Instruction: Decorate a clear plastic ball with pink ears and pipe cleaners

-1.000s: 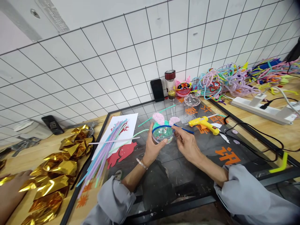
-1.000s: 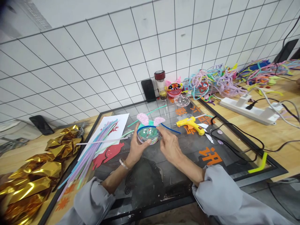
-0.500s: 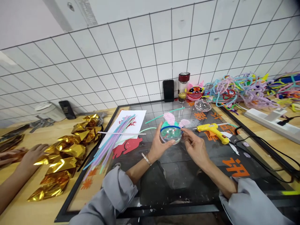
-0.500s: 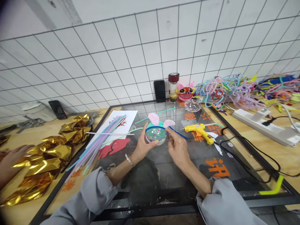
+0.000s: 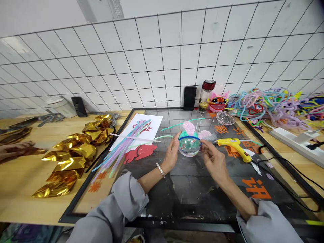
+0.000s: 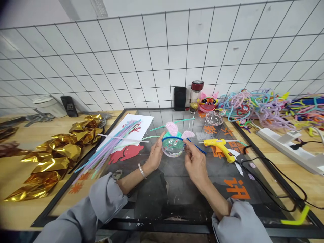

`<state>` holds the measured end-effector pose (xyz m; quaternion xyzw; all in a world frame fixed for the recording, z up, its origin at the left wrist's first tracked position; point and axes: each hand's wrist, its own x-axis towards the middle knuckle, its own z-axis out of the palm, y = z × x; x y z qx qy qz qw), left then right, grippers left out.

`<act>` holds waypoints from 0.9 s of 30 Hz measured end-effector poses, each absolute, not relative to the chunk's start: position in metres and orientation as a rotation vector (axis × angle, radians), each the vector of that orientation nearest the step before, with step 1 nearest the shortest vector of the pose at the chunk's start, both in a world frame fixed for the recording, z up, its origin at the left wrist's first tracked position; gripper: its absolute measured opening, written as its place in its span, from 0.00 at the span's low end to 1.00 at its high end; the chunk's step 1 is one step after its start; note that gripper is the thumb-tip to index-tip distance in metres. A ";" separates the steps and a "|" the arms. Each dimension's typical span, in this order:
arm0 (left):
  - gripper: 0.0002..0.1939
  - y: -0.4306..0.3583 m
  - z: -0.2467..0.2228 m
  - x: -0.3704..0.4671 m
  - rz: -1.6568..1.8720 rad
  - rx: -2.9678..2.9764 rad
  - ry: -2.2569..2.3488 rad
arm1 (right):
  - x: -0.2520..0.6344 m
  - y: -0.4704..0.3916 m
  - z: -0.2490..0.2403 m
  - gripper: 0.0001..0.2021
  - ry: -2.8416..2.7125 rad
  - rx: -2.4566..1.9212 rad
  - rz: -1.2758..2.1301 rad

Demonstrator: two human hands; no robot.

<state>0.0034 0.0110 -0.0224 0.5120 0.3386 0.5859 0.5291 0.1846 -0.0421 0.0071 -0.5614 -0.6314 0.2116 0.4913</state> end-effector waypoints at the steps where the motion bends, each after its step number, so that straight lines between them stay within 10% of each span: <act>1: 0.28 0.011 -0.023 0.004 1.406 1.209 0.803 | 0.184 -0.042 0.008 0.24 -1.539 -1.366 0.508; 27: 0.27 0.014 -0.010 -0.003 1.262 0.788 0.551 | 0.185 -0.043 0.012 0.24 -1.523 -1.367 0.515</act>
